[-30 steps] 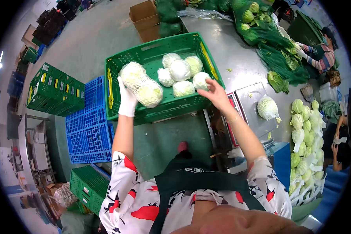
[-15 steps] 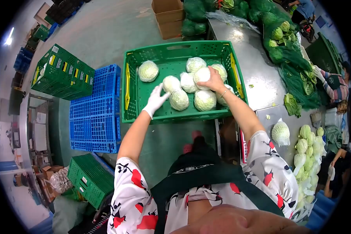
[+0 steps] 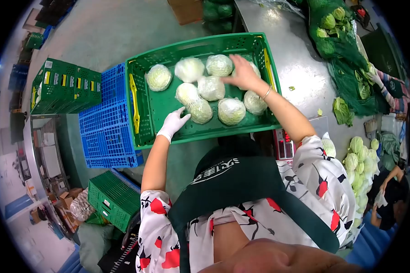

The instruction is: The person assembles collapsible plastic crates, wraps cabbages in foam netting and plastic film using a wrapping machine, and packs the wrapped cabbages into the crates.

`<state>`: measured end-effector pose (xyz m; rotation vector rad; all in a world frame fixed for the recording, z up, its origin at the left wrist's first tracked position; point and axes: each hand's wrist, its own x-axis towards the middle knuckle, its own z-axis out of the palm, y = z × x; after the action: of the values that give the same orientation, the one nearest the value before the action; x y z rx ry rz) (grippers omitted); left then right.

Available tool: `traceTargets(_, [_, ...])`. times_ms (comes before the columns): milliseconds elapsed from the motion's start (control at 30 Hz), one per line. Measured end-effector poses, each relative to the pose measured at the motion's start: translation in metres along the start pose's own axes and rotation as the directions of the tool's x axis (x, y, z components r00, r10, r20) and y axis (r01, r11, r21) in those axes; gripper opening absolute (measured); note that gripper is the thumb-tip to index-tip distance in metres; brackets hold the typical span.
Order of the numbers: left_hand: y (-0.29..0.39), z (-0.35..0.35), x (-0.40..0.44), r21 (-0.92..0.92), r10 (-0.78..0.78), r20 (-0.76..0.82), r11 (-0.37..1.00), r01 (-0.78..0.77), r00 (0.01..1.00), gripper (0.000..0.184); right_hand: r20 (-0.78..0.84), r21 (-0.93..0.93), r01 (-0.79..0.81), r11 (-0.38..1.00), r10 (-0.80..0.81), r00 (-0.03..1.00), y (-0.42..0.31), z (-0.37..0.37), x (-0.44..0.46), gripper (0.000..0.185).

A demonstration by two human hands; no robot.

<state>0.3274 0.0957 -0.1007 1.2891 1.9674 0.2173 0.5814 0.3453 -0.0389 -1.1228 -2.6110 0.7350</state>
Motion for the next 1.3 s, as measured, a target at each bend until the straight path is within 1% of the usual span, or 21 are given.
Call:
traceTargets(33, [-0.001,0.0,0.002,0.024,0.002,-0.017,1.0,-0.002,1.0,0.062,0.157,-0.183,-0.119,0.976,0.149,0.976,-0.009,0.001,-0.016,0.123])
traceTargets(67, [-0.002,-0.001,0.003,0.049,0.004,-0.038,0.999,-0.002,0.999,0.061,0.211,-0.254,-0.122,0.96,0.178,0.961,-0.001,0.015,-0.025,0.131])
traceTargets(133, [-0.007,0.002,0.006,0.04,0.01,-0.086,0.999,-0.007,0.996,0.062,0.235,-0.383,-0.094,0.919,0.195,0.952,0.023,0.027,-0.045,0.124])
traceTargets(200, [-0.011,0.004,0.006,0.06,-0.009,-0.132,0.998,0.016,0.991,0.062,0.071,-0.474,0.082,0.877,-0.055,0.996,0.054,0.042,-0.057,0.111])
traceTargets(233, [-0.013,0.004,0.005,0.082,-0.012,-0.136,0.996,0.023,0.991,0.062,0.079,-0.428,0.009,0.904,0.028,0.997,0.054,0.048,-0.06,0.1])
traceTargets(367, [-0.013,0.002,0.002,0.109,-0.044,-0.1,0.993,0.055,0.994,0.061,0.223,-0.673,0.127,0.729,0.036,0.974,0.036,0.046,-0.052,0.094])
traceTargets(467, [-0.01,-0.002,0.002,0.039,-0.046,-0.191,0.998,0.055,0.98,0.059,0.122,-0.66,0.141,0.738,-0.079,0.989,0.009,0.059,-0.036,0.086])
traceTargets(500, [-0.008,-0.004,0.001,0.016,-0.036,-0.239,0.999,0.041,0.97,0.057,0.071,-0.531,0.185,0.827,-0.174,0.982,0.0,0.064,-0.032,0.081])
traceTargets(600, [0.005,-0.017,-0.004,-0.177,-0.018,-0.373,0.983,-0.052,0.928,0.05,0.206,-0.173,0.4,0.9,-0.364,0.908,-0.004,0.089,-0.037,0.08])
traceTargets(633, [0.011,-0.025,-0.009,-0.189,0.004,-0.445,0.977,-0.099,0.895,0.045,0.184,-0.029,0.351,0.936,-0.34,0.922,-0.002,0.094,-0.042,0.08])
traceTargets(667, [0.014,-0.036,-0.015,-0.2,0.011,-0.493,0.972,-0.126,0.87,0.043,0.22,-0.068,0.363,0.929,-0.341,0.914,0.0,0.091,-0.04,0.079])
traceTargets(733, [0.01,-0.058,-0.023,-0.07,0.099,-0.697,0.976,-0.205,0.71,0.042,0.297,-0.136,0.397,0.908,-0.345,0.89,-0.003,0.07,-0.033,0.076])
traceTargets(833, [0.001,-0.104,-0.04,0.044,0.075,-0.868,0.996,-0.074,0.491,0.046,-0.054,-0.019,0.246,0.969,-0.247,0.968,0.007,0.024,-0.036,0.061])
traceTargets(900, [-0.016,-0.125,-0.045,0.016,-0.02,-0.918,0.996,0.086,0.396,0.051,-0.334,-0.138,0.14,0.98,-0.18,0.925,0.021,-0.02,-0.044,0.058])
traceTargets(933, [-0.03,-0.129,-0.042,-0.051,-0.11,-0.916,0.986,0.161,0.386,0.054,-0.399,-0.186,-0.015,0.982,-0.062,0.915,0.028,-0.034,-0.05,0.062])
traceTargets(1000, [-0.068,-0.127,-0.032,-0.158,-0.199,-0.885,0.979,0.132,0.42,0.056,-0.499,-0.19,-0.249,0.95,0.125,0.858,0.053,-0.046,-0.07,0.073])
traceTargets(1033, [-0.085,-0.122,-0.023,-0.532,-0.414,-0.714,0.845,-0.054,0.564,0.059,-0.507,-0.166,-0.345,0.924,0.22,0.833,0.072,-0.043,-0.082,0.072])
traceTargets(1067, [-0.099,-0.119,-0.014,-0.71,-0.462,-0.57,0.693,-0.124,0.68,0.052,-0.438,0.05,-0.411,0.91,0.39,0.81,0.094,-0.035,-0.092,0.064])
traceTargets(1100, [-0.088,-0.123,-0.014,-0.725,-0.488,-0.521,0.686,-0.061,0.7,0.047,-0.329,0.255,-0.475,0.842,0.537,0.777,0.106,-0.028,-0.098,0.056])
traceTargets(1133, [-0.075,-0.126,-0.013,-0.736,-0.513,-0.471,0.677,0.001,0.717,0.042,-0.263,0.323,-0.504,0.801,0.588,0.765,0.106,-0.026,-0.099,0.051])
traceTargets(1300, [-0.075,-0.132,-0.003,-0.707,-0.58,-0.418,0.691,0.15,0.699,0.034,-0.057,0.616,-0.527,0.585,0.701,0.711,0.11,-0.022,-0.079,0.034])
